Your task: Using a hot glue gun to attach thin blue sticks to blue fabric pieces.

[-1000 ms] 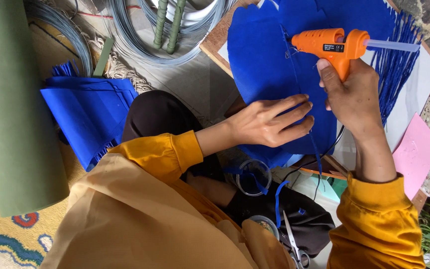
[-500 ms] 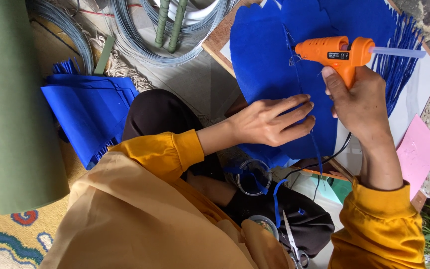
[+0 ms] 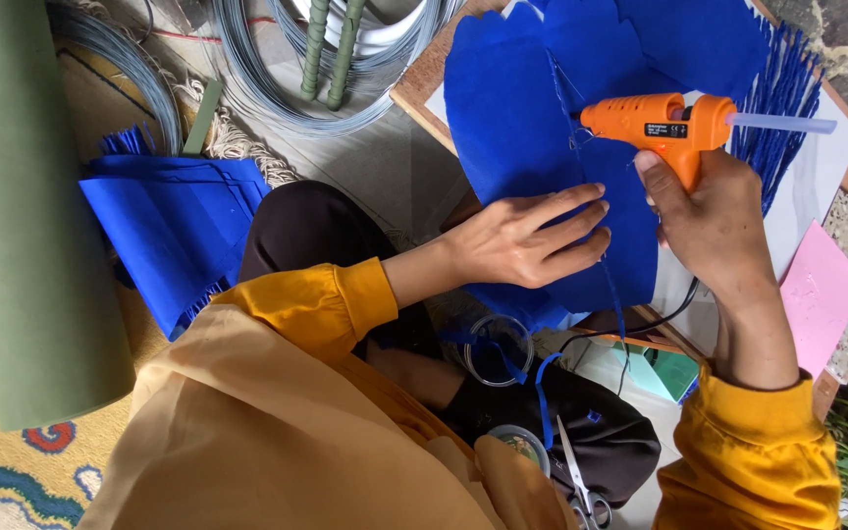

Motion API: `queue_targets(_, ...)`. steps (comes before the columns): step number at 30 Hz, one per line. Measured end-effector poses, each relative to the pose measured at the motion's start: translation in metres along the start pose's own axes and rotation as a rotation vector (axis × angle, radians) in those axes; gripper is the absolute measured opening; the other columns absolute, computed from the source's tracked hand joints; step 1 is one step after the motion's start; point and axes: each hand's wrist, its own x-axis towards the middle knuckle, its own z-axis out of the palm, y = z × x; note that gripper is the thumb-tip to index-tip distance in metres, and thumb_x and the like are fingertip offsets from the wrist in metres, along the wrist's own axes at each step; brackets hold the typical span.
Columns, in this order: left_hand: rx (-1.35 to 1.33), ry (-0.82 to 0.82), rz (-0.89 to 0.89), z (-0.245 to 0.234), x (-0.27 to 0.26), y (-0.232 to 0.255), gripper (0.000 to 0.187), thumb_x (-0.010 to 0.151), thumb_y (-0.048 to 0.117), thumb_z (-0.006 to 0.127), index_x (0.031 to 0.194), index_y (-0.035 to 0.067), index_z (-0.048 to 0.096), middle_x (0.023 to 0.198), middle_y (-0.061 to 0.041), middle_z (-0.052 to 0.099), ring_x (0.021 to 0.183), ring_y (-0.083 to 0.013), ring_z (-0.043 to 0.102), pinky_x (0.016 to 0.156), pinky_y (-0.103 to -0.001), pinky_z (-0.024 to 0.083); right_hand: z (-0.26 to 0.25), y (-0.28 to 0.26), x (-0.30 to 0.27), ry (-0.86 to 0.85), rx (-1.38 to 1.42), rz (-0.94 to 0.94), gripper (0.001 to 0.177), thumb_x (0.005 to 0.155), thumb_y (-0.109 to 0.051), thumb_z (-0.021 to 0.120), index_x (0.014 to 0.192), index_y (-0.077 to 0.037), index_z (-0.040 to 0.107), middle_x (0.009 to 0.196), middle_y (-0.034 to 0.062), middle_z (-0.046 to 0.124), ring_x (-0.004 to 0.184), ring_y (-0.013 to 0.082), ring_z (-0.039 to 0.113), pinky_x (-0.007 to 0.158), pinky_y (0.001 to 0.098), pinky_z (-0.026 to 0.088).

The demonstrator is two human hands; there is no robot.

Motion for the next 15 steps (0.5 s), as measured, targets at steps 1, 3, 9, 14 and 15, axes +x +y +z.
queue_targets(1,-0.002,-0.001,0.000,0.000,-0.001,0.000,0.006,0.081,0.007,0.061,0.086,0.009,0.059,0.095,-0.009,0.060,0.102,-0.0209,0.053,0.068,-0.023,0.059,0.000,0.001,-0.001,0.000,0.001,0.002,0.024,0.100,-0.016,0.054,0.088,0.005,0.050,0.056,0.0076,0.046,0.039,0.0153,0.045,0.037,0.0242,0.037)
queue_targets(3,0.002,-0.034,-0.001,0.001,-0.003,0.001,0.009,0.081,0.007,0.060,0.089,0.009,0.058,0.097,-0.010,0.060,0.103,-0.0211,0.052,0.066,-0.022,0.058,-0.001,0.005,-0.003,0.005,-0.008,0.055,0.023,0.099,-0.013,0.056,0.084,0.003,0.051,0.053,0.0072,0.046,0.038,0.0153,0.045,0.036,0.0241,0.036)
queue_targets(9,0.006,-0.014,0.003,0.003,-0.004,0.003,0.009,0.081,0.006,0.062,0.089,0.008,0.061,0.100,-0.010,0.059,0.099,-0.0189,0.052,0.071,-0.023,0.058,-0.003,0.008,-0.011,0.001,0.001,0.053,0.026,0.098,-0.018,0.055,0.086,0.004,0.051,0.053,0.0071,0.046,0.039,0.0153,0.045,0.037,0.0242,0.036)
queue_targets(14,0.002,-0.010,0.001,0.004,-0.005,0.003,0.008,0.082,0.011,0.064,0.089,0.008,0.062,0.099,-0.010,0.059,0.092,-0.0176,0.054,0.068,-0.023,0.058,-0.004,0.009,-0.016,0.000,0.009,0.075,0.030,0.097,-0.022,0.055,0.085,0.004,0.051,0.052,0.0071,0.045,0.038,0.0152,0.043,0.037,0.0246,0.034)
queue_targets(15,-0.002,-0.014,-0.003,0.004,-0.005,0.003,0.009,0.083,0.013,0.065,0.090,0.008,0.062,0.100,-0.010,0.059,0.091,-0.0172,0.054,0.067,-0.023,0.058,-0.004,0.008,-0.016,-0.002,0.009,0.066,0.029,0.097,-0.021,0.055,0.084,0.004,0.052,0.051,0.0070,0.045,0.037,0.0150,0.043,0.037,0.0244,0.034)
